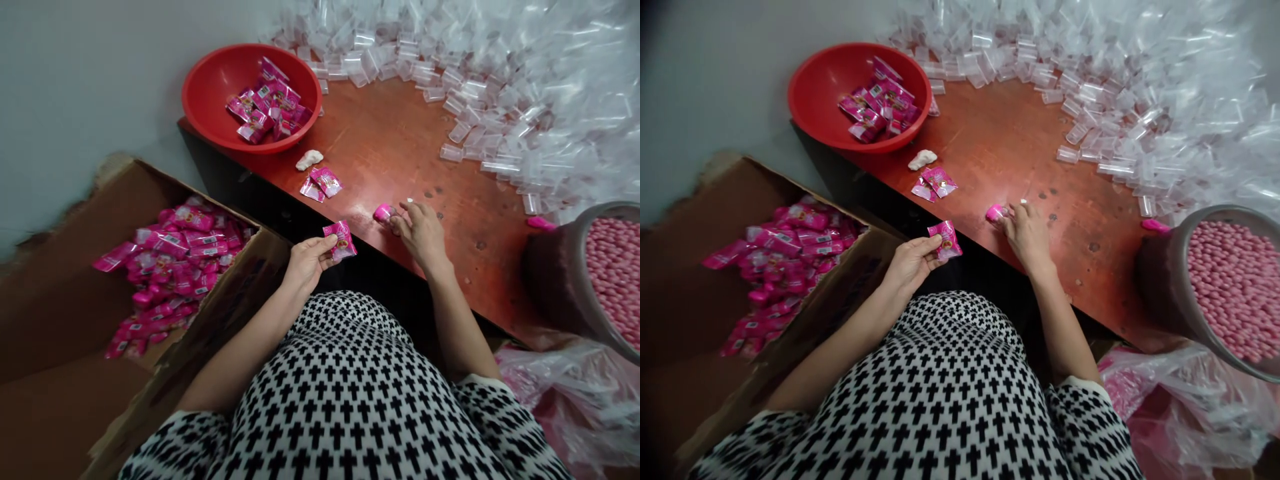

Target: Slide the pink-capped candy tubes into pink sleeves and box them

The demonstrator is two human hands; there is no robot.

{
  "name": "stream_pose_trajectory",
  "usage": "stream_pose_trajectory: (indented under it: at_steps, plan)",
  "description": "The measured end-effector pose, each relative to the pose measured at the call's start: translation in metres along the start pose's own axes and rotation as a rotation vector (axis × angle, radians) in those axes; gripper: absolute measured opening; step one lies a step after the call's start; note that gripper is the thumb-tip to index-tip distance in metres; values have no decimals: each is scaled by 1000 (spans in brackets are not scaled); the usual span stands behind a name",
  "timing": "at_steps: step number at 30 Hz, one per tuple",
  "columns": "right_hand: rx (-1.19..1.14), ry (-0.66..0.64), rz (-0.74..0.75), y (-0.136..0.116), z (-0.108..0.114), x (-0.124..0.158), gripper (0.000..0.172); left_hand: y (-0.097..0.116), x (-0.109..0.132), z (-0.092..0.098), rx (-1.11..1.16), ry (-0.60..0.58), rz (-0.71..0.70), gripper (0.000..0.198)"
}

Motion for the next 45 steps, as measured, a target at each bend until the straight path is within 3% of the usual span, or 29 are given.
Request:
stream_pose_trajectory:
  at_steps: [5, 8, 11, 13, 15, 18, 23, 29, 36, 40, 45]
  plan:
    - [71, -116, 74, -8, 3, -6, 35, 1, -7, 0, 115, 75, 24, 22]
    - [128, -257, -5, -8, 2, -8, 37, 0, -12, -3, 192, 104, 34, 20]
    - [78, -286, -117, -5, -3, -4, 40, -2, -17, -9, 274, 135, 53, 16]
    - [-105, -241, -194, -8, -5, 6, 39, -3, -19, -13, 326, 160, 69, 13]
    - [-436, -226, -292, -17, -8, 21, 36, -4, -20, -16, 366, 170, 72, 12]
    - [-965, -303, -429, -43, -13, 49, 37, -4, -19, -21, 411, 159, 38, 12]
    - [-1288, -338, -532, -76, -21, 74, 34, -6, -17, -29, 449, 93, -2, 18]
    - [-1361, -307, -561, -80, -32, 72, 34, -9, -14, -36, 427, 37, -42, 23]
    - [-1443, -364, -555, -83, -36, 70, 33, -6, -9, -42, 332, 21, -60, 34]
    - [-1462, -385, -571, -80, -39, 67, 33, -1, -10, -43, 274, -52, -108, 33]
    - [-1386, -310, -514, -78, -37, 65, 32, 4, -11, -44, 197, -169, -180, 33]
Point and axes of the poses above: each hand's wrist, its own x-axis away from the middle knuckle, its own z-axis out of the back of the hand, y = z × x, the point moved 3 cm from there along -x, towards the middle knuckle, and after that the axes turned 2 degrees about -z, right-handed, at the moved point
